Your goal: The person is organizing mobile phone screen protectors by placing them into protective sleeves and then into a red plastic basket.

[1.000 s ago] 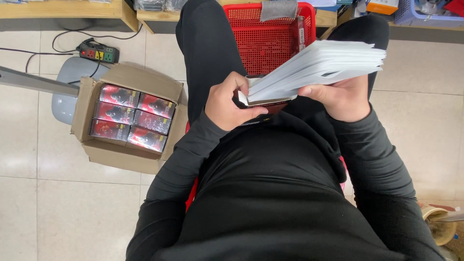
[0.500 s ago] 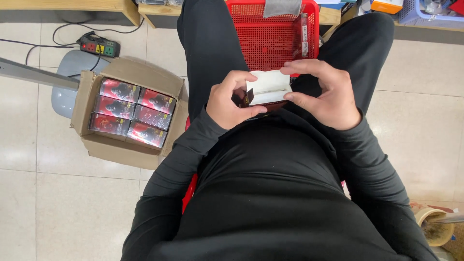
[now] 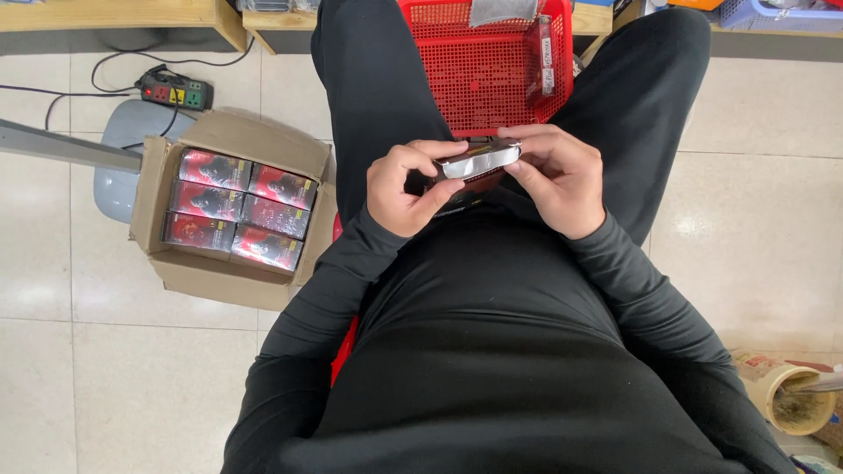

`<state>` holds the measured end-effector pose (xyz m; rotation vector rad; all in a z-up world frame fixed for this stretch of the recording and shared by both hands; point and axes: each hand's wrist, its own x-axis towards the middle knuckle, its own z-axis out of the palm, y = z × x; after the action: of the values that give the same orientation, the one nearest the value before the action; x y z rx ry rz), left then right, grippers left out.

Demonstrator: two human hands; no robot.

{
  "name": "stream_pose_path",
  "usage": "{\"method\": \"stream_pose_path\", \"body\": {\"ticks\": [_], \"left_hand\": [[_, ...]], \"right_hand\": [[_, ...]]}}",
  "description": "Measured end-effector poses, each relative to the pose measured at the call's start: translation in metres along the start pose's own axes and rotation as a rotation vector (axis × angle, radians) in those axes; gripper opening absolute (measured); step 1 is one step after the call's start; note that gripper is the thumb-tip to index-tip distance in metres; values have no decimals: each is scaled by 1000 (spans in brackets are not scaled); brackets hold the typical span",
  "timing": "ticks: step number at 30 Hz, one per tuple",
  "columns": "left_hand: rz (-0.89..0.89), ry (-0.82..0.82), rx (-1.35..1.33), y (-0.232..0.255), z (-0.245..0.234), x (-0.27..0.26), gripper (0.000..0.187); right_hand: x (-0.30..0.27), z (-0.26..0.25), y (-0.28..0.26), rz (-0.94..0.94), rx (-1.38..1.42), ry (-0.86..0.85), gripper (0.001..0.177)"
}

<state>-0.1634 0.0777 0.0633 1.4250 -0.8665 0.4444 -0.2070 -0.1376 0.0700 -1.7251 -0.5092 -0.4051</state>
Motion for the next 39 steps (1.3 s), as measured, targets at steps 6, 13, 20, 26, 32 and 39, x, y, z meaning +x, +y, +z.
{"method": "stream_pose_path", "body": {"ticks": [6, 13, 20, 26, 32, 39], "left_hand": [[-66, -88, -73, 9, -7, 12, 24], [-152, -136, -163, 9, -9, 10, 19], [-152, -166, -154, 2, -6, 9, 17], [-281, -178, 33, 23, -6, 18, 8], [-149, -188, 27, 9, -7, 7, 14], [-361, -208, 162, -12, -17, -48, 79]], "right_hand": [[7, -1, -7, 5, 82, -38, 27], [9, -8, -4, 46, 88, -76, 12], [18, -16, -12, 24, 71, -156, 12], [26, -17, -39, 45, -180, -334, 8], [15, -22, -25, 149, -299, -338, 5], [23, -33, 33, 209, -279, -340, 19]]}}
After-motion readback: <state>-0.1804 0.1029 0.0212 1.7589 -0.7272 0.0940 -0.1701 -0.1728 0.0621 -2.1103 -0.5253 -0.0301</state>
